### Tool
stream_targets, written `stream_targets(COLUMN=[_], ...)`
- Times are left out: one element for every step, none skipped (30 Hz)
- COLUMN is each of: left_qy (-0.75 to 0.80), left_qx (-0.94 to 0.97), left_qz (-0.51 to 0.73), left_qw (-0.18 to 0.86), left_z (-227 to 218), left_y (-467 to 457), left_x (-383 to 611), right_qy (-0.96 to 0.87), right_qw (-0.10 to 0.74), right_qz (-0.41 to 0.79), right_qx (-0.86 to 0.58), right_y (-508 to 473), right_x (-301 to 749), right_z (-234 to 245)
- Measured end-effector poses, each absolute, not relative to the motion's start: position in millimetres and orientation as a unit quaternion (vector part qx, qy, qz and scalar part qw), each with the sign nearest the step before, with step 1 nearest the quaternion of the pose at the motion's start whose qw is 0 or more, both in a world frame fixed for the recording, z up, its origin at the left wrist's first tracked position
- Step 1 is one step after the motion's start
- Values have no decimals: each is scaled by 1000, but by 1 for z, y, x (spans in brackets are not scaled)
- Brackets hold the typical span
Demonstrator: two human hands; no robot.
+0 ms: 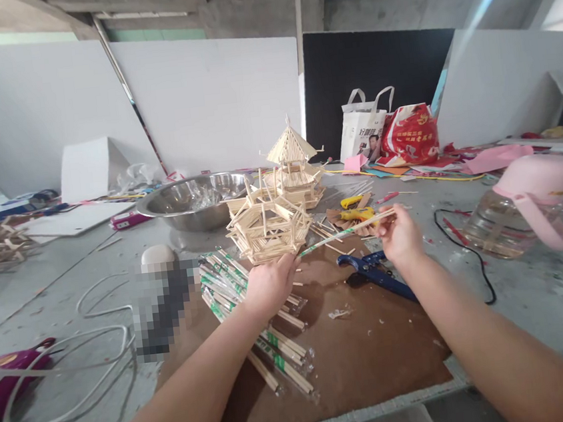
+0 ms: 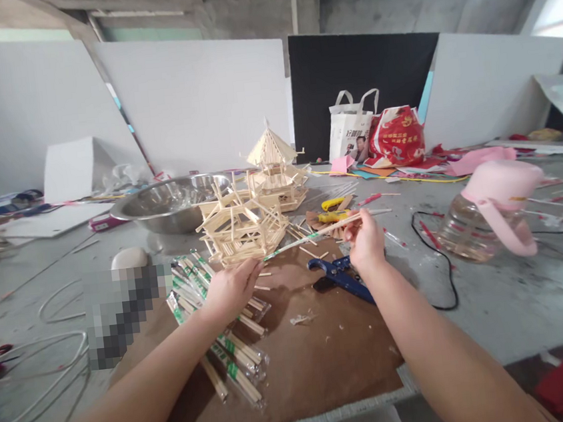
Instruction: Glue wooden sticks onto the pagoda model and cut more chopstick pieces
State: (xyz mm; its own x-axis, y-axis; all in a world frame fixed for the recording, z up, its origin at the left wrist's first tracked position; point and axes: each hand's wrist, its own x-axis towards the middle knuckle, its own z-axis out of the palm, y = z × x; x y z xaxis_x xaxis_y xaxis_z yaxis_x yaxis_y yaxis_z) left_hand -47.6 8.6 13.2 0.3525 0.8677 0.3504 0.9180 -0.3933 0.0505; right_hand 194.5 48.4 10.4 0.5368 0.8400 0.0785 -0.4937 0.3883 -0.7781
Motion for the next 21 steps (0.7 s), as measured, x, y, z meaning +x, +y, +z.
stream_targets(left_qy=[-555, -566, -578, -586, -589, -586, -577, -564, -545, -522, -497, -471, -445, -422, -403, -390, -384, -382, -380, -375, -369], left_qx=[-809, -796, -779, -760, -740, -721, -704, -691, -682, -677, -674, -670, -665, -659, -652, -646, -644, -648, -655, -662, -666], left_qz=[-183, -210, -242, -279, -319, -359, -395, -425, -448, -464, -475, -481, -482, -481, -476, -469, -460, -449, -439, -436, -439], left_qw=[62, 39, 9, -24, -58, -91, -124, -157, -192, -231, -271, -313, -356, -396, -432, -459, -475, -482, -483, -480, -476], left_z=[13, 14, 15, 15, 16, 17, 19, 20, 21, 22, 23, 24, 25, 26, 27, 27, 28, 28, 29, 29, 30], left_y=[10, 12, 14, 15, 16, 17, 16, 15, 13, 10, 7, 4, 1, -2, -5, -6, -8, -9, -9, -9, -9], left_x=[-49, -50, -52, -53, -54, -55, -55, -55, -54, -52, -50, -47, -45, -43, -41, -40, -40, -40, -40, -41, -41], right_qy=[-223, -209, -196, -183, -173, -164, -157, -151, -148, -146, -144, -142, -139, -134, -130, -125, -120, -118, -118, -120, -122], right_qw=[806, 812, 815, 817, 817, 817, 816, 814, 811, 809, 808, 807, 808, 810, 812, 815, 818, 820, 821, 821, 822], right_qz=[409, 402, 399, 399, 401, 405, 409, 414, 421, 426, 431, 433, 433, 429, 424, 417, 411, 405, 402, 401, 400], right_qx=[-366, -369, -371, -374, -375, -376, -378, -378, -378, -378, -377, -375, -376, -377, -380, -383, -385, -387, -388, -387, -387], right_y=[50, 52, 53, 54, 55, 55, 56, 56, 56, 56, 56, 56, 55, 55, 55, 55, 55, 55, 55, 55, 56], right_x=[200, 206, 211, 214, 217, 219, 219, 219, 219, 218, 218, 217, 217, 217, 218, 218, 219, 219, 220, 220, 221], right_z=[12, 13, 13, 14, 14, 14, 14, 14, 14, 14, 14, 14, 14, 14, 14, 14, 14, 14, 14, 13, 12])
